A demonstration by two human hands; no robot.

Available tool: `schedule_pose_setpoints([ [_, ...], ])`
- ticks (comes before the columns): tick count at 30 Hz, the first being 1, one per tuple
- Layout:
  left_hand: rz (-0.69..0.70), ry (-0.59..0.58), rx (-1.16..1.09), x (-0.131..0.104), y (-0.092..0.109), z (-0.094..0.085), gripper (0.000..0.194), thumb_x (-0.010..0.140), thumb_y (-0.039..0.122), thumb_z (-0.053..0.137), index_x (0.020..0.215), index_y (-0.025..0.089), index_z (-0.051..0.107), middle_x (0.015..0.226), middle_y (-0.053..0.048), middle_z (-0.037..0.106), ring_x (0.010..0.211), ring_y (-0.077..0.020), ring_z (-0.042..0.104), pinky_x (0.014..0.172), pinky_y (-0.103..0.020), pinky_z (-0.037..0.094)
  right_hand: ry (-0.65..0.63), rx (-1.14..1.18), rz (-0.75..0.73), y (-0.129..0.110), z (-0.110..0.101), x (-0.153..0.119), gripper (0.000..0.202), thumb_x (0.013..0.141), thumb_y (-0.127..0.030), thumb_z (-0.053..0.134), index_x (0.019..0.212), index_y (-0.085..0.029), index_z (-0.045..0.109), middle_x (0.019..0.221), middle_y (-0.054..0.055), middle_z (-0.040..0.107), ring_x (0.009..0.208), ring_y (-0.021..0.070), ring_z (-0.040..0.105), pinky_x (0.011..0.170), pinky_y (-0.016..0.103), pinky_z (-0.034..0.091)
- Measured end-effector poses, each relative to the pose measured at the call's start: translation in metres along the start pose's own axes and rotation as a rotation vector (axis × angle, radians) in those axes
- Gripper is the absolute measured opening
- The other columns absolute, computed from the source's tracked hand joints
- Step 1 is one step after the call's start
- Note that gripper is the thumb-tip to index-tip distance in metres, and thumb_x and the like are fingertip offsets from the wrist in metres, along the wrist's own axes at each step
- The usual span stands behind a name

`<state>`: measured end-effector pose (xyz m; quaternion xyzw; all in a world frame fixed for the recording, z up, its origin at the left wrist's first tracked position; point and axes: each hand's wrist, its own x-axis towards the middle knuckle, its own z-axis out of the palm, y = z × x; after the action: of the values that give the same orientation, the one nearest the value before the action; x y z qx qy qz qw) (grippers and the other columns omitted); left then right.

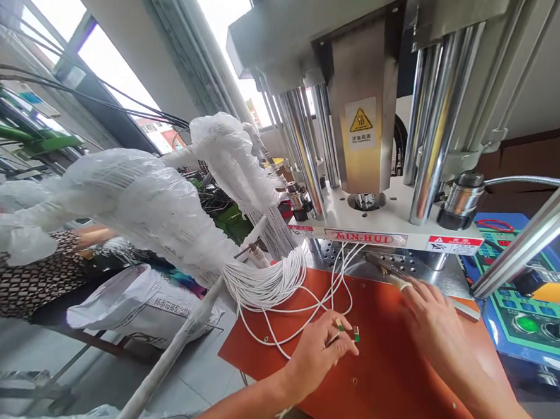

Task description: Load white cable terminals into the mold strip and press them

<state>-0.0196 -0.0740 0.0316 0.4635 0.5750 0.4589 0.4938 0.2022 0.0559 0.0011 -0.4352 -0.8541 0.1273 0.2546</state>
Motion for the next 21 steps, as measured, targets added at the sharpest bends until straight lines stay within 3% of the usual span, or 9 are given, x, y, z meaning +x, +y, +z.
schedule_pose_setpoints([
  [2, 0.057, -0.052, 0.072, 0.004, 0.003, -0.005, 0.018, 0.087, 0.028, 0.071, 0.100, 0.016, 0.071, 0.084, -0.006, 0.078, 0.063, -0.0119, 0.062, 0.063, -0.022, 0.046, 0.051, -0.237, 0.035, 0.035, -0.002, 0.011, 0.028, 0.093, -0.029, 0.044, 0.106, -0.019, 0.067, 0.125, 0.021, 0.062, 0.116, 0.0445, 0.056, 0.075, 0.049, 0.048],
  [5, 0.178, -0.112, 0.203, 0.012, 0.008, -0.010, 0.016, 0.086, 0.028, 0.074, 0.098, 0.017, 0.077, 0.097, -0.008, 0.079, 0.087, -0.0199, 0.073, 0.080, -0.027, 0.054, -0.066, -0.323, 0.039, 0.072, -0.001, 0.019, 0.034, 0.096, -0.019, 0.034, 0.097, -0.015, 0.068, 0.103, 0.022, 0.066, 0.094, 0.0357, 0.060, 0.068, 0.043, 0.043],
  [9, 0.383, -0.131, 0.396, 0.031, 0.012, -0.005, 0.016, 0.094, 0.026, 0.065, 0.100, 0.018, 0.077, 0.104, -0.009, 0.079, 0.100, -0.0225, 0.074, 0.093, -0.031, 0.054, -0.154, -0.280, -0.019, 0.087, 0.010, 0.013, 0.036, 0.093, -0.009, 0.031, 0.091, -0.015, 0.067, 0.092, 0.019, 0.067, 0.083, 0.0290, 0.059, 0.068, 0.040, 0.042],
  [12, 0.491, -0.181, 0.493, 0.047, 0.008, 0.007, 0.020, 0.097, 0.027, 0.059, 0.107, 0.017, 0.074, 0.109, -0.010, 0.078, 0.103, -0.0224, 0.073, 0.096, -0.032, 0.053, -0.179, -0.272, 0.025, 0.080, 0.019, -0.002, 0.023, 0.090, -0.015, 0.039, 0.093, -0.016, 0.062, 0.094, 0.017, 0.065, 0.082, 0.0286, 0.061, 0.066, 0.038, 0.042],
  [16, 0.585, -0.312, 0.540, 0.061, -0.005, 0.026, 0.021, 0.097, 0.029, 0.059, 0.105, 0.016, 0.074, 0.102, -0.010, 0.078, 0.096, -0.0214, 0.072, 0.089, -0.029, 0.053, -0.272, -0.037, 0.235, 0.050, 0.022, -0.030, 0.012, 0.090, -0.028, 0.044, 0.095, -0.022, 0.053, 0.088, 0.008, 0.066, 0.075, 0.0235, 0.064, 0.064, 0.034, 0.042],
  [19, 0.580, -0.355, 0.550, 0.064, -0.017, 0.035, 0.018, 0.095, 0.028, 0.061, 0.101, 0.015, 0.073, 0.096, -0.010, 0.077, 0.090, -0.0202, 0.070, 0.084, -0.028, 0.053, -0.325, 0.204, 0.380, 0.018, 0.016, -0.044, 0.013, 0.093, -0.038, 0.042, 0.096, -0.026, 0.045, 0.073, 0.000, 0.062, 0.059, 0.0193, 0.058, 0.055, 0.031, 0.039],
  [21, 0.560, -0.355, 0.563, 0.065, -0.024, 0.037, 0.016, 0.094, 0.025, 0.060, 0.099, 0.016, 0.072, 0.094, -0.009, 0.076, 0.088, -0.0196, 0.070, 0.085, -0.029, 0.053, -0.329, 0.318, 0.389, 0.004, 0.014, -0.047, 0.014, 0.092, -0.041, 0.039, 0.096, -0.027, 0.040, 0.072, -0.001, 0.061, 0.058, 0.0188, 0.055, 0.056, 0.031, 0.040],
])
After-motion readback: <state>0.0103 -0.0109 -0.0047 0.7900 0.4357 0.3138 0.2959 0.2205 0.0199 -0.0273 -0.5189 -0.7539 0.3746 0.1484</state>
